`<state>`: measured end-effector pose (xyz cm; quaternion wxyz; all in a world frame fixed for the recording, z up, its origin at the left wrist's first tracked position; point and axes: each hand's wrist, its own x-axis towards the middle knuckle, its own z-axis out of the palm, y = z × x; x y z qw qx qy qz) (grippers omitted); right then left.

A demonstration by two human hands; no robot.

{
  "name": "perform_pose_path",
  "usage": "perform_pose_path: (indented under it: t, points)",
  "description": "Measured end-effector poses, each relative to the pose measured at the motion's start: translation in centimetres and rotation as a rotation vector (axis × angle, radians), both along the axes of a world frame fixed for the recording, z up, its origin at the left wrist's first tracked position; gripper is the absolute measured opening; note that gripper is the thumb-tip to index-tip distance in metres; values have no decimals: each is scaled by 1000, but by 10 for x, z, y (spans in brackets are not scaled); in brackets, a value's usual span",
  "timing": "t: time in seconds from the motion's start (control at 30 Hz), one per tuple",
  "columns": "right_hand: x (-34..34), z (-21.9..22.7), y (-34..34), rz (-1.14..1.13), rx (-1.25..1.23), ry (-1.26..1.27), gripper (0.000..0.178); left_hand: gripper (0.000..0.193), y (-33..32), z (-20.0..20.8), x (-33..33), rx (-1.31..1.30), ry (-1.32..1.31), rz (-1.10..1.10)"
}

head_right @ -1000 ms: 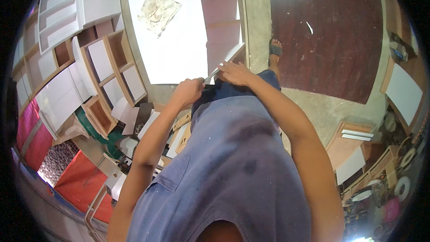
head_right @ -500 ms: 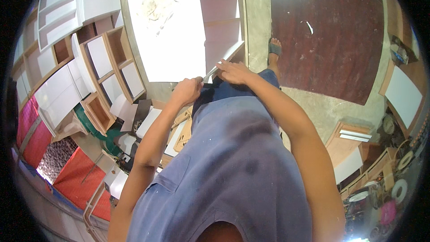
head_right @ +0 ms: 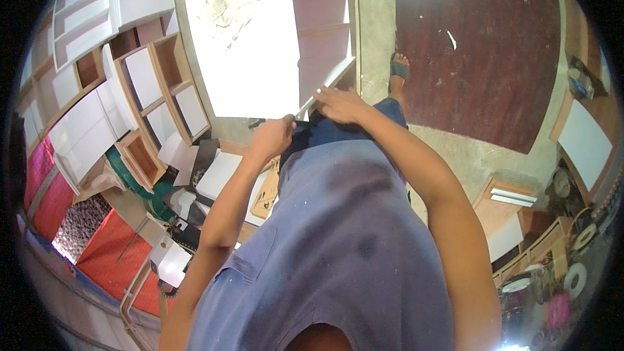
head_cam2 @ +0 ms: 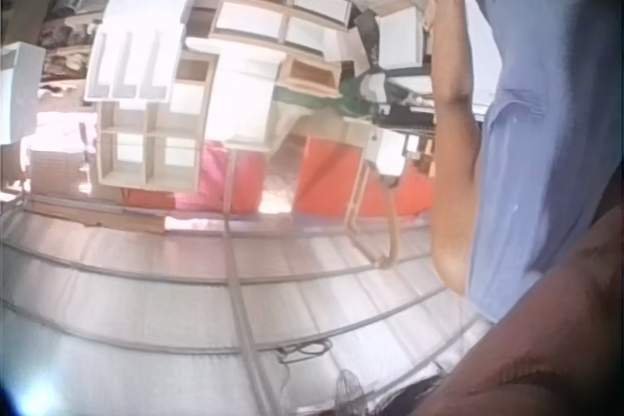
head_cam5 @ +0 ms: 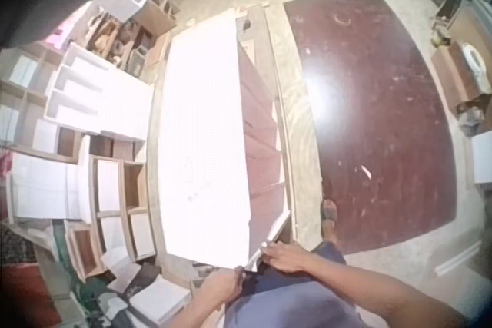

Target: The person uses a utility knife to trim the edges of a white rectangular board. They repeatedly reposition the board and scrape along its edges to remove excess material.

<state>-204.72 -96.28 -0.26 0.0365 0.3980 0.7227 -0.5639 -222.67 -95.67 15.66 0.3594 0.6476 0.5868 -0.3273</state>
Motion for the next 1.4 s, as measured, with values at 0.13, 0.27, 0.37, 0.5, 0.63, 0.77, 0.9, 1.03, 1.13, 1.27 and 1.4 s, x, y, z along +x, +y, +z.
perform_pose_path:
  t: [0.13,0.27,0.37,0.5,0.63,0.77,0.9,1.03,1.13,1.27,1.4]
  points:
    - [1,-11,6,14,-105,15,57,25,2,-14,-5,28,-27,-57]
    - [-2,3,1,48,-31,-28,58,25,4,-1,-3,23,-4,-53]
    - [-2,7,14,53,-111,-80,64,25,3,-24,-10,11,-14,-26]
    - [-3,15,12,127,-89,-66,62,27,3,-9,-13,20,-31,-23]
    - [-1,-1,5,33,-98,-30,64,29,2,-10,-1,43,10,-23]
    - [1,-7,5,53,-63,-48,63,28,6,-16,-3,28,-11,-61]
    - [4,-2,3,25,-33,-52,61,28,1,-16,-1,53,-17,-48]
    - [4,0,6,45,-43,-36,60,27,7,-16,-5,36,-34,-62]
    - [1,-3,-2,-11,-22,-31,56,25,3,-11,-6,13,-25,-53]
    - [4,10,13,49,-72,-42,55,25,11,-9,1,13,-11,-101]
    - [12,17,5,0,-6,-44,56,26,2,-5,1,81,-57,-109]
